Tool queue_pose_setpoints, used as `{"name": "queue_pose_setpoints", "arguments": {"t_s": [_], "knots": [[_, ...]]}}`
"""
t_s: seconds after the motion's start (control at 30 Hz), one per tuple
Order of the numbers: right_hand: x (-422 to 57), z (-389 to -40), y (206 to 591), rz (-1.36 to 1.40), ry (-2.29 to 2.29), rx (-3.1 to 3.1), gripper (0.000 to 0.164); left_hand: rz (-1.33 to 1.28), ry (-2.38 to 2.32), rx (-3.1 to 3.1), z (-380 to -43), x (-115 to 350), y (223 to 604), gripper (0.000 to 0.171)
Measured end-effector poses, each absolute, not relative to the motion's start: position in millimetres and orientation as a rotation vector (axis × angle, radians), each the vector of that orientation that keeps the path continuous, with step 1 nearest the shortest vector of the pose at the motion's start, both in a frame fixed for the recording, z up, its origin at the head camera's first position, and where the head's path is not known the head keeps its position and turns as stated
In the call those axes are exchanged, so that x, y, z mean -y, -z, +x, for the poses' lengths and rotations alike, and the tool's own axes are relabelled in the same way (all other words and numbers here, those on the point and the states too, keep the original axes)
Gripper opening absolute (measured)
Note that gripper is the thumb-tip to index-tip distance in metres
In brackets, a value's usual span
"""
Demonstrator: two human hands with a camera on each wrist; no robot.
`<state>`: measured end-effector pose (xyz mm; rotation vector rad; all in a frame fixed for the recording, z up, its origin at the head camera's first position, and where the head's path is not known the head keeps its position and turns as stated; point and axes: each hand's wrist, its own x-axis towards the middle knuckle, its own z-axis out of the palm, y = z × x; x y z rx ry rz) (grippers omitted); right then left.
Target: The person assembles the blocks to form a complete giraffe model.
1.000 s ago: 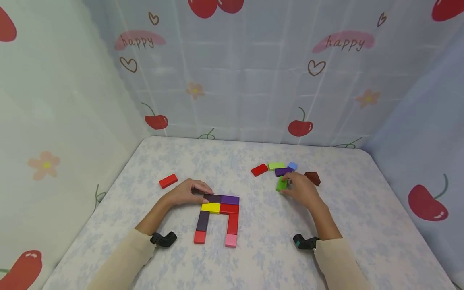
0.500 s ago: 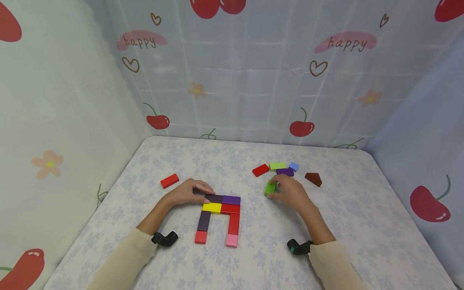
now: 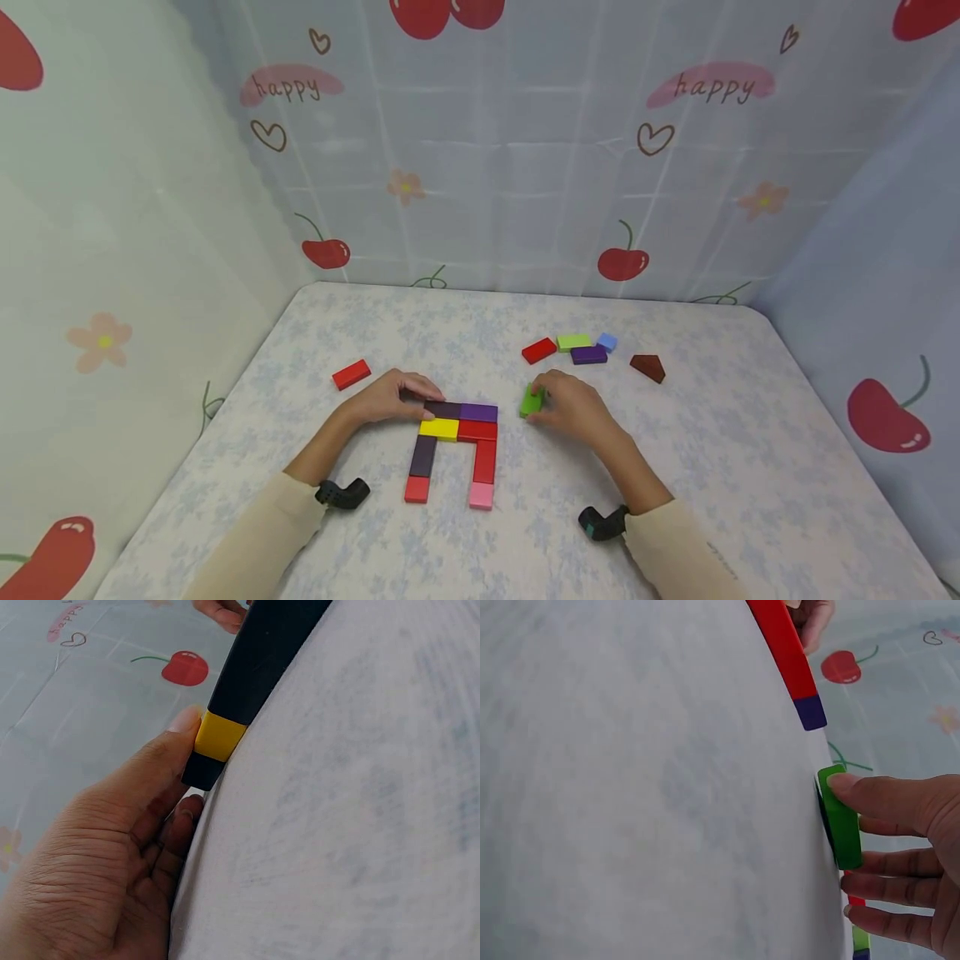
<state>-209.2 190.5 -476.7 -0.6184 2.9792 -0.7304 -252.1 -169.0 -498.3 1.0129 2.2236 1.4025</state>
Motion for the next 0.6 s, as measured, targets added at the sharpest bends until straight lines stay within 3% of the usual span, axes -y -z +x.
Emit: {"name": "queue_pose_setpoints", "arguments": {"t_s": [0.6], "knots": [[-179.6,-204.9,473.7,-0.789,0.874,-2.849,0.036,1.028,-1.398,-2.221,-251.8,169.4,495.6,0.029]]}}
